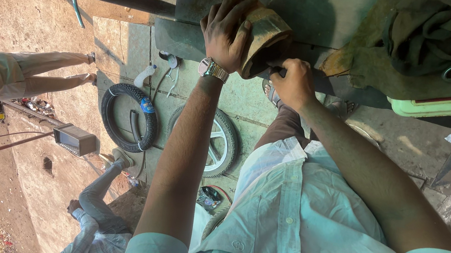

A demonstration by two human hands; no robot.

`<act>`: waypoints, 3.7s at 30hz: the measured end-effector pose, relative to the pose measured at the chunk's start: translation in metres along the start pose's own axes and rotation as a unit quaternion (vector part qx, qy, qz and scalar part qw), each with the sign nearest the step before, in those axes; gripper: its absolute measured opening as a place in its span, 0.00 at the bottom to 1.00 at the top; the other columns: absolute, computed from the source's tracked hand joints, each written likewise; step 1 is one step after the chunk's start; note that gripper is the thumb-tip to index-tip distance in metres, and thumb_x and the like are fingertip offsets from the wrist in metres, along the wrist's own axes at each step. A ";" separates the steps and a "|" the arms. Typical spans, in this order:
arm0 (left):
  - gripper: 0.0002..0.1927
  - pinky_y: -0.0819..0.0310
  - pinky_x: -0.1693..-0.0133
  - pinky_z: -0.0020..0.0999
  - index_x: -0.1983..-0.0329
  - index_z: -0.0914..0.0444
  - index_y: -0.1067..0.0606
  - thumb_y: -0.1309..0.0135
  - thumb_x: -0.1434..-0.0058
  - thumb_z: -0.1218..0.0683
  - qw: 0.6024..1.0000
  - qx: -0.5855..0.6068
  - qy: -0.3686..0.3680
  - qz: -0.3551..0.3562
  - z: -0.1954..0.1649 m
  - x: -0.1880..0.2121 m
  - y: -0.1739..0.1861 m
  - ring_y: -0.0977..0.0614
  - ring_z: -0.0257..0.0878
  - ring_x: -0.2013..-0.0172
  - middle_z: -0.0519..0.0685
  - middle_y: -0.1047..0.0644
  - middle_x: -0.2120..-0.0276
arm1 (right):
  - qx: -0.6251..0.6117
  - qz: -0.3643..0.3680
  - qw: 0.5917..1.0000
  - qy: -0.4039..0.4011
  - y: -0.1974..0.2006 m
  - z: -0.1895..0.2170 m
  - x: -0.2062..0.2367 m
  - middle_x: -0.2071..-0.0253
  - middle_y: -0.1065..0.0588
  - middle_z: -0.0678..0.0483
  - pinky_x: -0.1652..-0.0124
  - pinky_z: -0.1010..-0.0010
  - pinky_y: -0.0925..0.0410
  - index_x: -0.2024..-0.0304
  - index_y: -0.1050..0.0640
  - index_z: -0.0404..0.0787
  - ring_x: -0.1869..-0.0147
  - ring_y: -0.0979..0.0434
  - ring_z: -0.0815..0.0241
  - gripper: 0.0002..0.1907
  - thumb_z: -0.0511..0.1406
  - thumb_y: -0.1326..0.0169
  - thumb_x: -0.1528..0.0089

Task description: The person holds a cylindrical metal part on a workbench and repeatedly scrapes its inner surface with a small metal tool. The person rotates the part to access different areas and continues scraping throughout the clip.

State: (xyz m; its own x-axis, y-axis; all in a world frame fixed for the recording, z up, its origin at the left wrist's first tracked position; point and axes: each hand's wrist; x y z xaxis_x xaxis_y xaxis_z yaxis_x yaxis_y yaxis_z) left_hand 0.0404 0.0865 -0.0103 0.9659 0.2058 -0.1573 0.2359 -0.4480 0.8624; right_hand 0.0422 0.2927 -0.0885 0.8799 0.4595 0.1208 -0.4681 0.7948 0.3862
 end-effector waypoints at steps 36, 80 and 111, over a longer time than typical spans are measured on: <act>0.24 0.42 0.34 0.51 0.38 0.46 0.22 0.53 0.36 0.41 1.000 -0.004 0.004 0.006 0.004 0.000 0.003 0.25 0.46 0.37 0.42 0.27 0.33 | -0.025 0.048 0.994 0.091 0.005 0.014 -0.002 0.63 0.19 0.41 0.52 0.56 0.28 0.58 0.16 0.35 0.58 0.18 0.43 0.10 0.32 0.39 0.41; 0.24 0.42 0.34 0.52 0.39 0.45 0.22 0.55 0.35 0.41 1.000 -0.008 0.013 0.008 -0.002 0.000 0.007 0.26 0.47 0.36 0.41 0.27 0.33 | 0.063 0.062 0.988 -0.125 -0.003 0.018 -0.006 0.66 0.22 0.36 0.56 0.53 0.26 0.70 0.24 0.30 0.58 0.17 0.41 0.05 0.29 0.45 0.43; 0.25 0.43 0.34 0.52 0.39 0.47 0.22 0.54 0.37 0.41 1.000 0.008 0.011 -0.005 -0.003 0.000 0.002 0.25 0.47 0.36 0.41 0.27 0.33 | -0.022 0.085 0.996 -0.005 0.013 0.034 -0.003 0.65 0.19 0.39 0.58 0.60 0.25 0.62 0.16 0.32 0.61 0.15 0.45 0.09 0.31 0.39 0.43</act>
State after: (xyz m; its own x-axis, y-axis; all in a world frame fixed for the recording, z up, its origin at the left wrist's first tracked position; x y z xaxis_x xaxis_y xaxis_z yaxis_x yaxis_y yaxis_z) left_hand 0.0406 0.0881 -0.0075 0.9611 0.2290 -0.1544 0.2465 -0.4590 0.8536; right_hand 0.0359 0.2880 -0.0532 0.7880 0.5854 0.1908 -0.6138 0.7222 0.3190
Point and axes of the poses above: each hand's wrist, its own x-axis away from the middle knuckle, its own y-axis out of the back of the hand, z = x × y
